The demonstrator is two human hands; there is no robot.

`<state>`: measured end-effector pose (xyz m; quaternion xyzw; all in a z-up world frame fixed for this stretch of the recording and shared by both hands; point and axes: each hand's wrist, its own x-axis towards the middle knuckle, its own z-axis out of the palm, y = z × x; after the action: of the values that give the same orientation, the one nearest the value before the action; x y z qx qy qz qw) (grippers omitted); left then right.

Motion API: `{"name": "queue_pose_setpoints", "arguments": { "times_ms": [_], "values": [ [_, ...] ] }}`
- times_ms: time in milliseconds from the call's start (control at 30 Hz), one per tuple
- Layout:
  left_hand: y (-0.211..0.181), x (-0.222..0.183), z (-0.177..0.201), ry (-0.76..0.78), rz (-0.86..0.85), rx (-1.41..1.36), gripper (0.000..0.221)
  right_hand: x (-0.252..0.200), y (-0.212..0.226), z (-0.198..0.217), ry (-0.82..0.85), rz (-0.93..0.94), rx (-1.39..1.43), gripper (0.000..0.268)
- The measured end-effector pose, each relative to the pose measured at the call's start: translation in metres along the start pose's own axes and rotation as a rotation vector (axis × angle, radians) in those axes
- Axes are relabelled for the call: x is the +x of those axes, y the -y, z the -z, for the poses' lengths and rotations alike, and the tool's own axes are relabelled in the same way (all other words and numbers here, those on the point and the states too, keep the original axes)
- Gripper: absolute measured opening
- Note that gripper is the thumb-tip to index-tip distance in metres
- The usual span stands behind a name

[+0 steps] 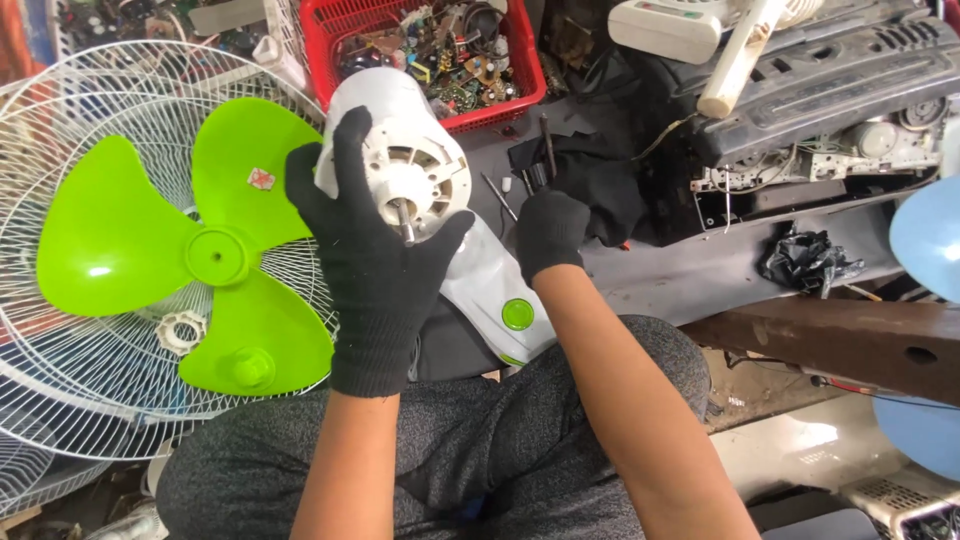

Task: Inspecting the internal components and housing of a disassembled fan motor.

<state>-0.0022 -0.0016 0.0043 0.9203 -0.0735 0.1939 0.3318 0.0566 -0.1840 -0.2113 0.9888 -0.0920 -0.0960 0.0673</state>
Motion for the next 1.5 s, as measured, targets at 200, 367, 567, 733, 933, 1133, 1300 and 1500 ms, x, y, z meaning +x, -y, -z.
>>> {"name": "queue_pose_setpoints", "arguments": {
  "times_ms": [200, 367, 567, 733, 933, 1133, 1300, 1500],
  "values": [
    [0.002, 0.0, -0.002, 0.0, 0.003, 0.002, 0.113, -0.008, -0.026, 0.043, 0.228, 0.091, 0.117, 0.027],
    [0.004, 0.0, -0.005, 0.003, 0.021, 0.008, 0.113, -0.012, -0.045, 0.04, 0.072, 0.091, 0.158, 0.023],
    [0.003, 0.001, -0.005, -0.004, 0.027, -0.008, 0.112, -0.05, -0.065, 0.131, -0.023, 0.195, 0.62, 0.026],
    [0.002, 0.002, -0.004, 0.009, 0.047, 0.017, 0.114, -0.076, -0.071, 0.187, 0.25, 0.384, 1.297, 0.022],
    [0.002, 0.003, 0.0, 0.01, 0.012, 0.087, 0.112, -0.076, -0.065, 0.183, 0.323, 0.629, 1.575, 0.023],
    [-0.001, 0.006, 0.008, 0.062, 0.0, 0.076, 0.106, -0.075, -0.063, 0.18, 0.359, 0.676, 1.644, 0.027],
    [0.001, 0.01, 0.003, 0.007, -0.066, 0.115, 0.099, -0.079, -0.066, 0.191, 0.15, 0.472, 1.201, 0.03],
    [0.006, 0.008, -0.003, -0.04, -0.087, 0.122, 0.099, -0.028, -0.083, 0.106, 0.291, 0.173, 0.429, 0.037]
  ]
}}
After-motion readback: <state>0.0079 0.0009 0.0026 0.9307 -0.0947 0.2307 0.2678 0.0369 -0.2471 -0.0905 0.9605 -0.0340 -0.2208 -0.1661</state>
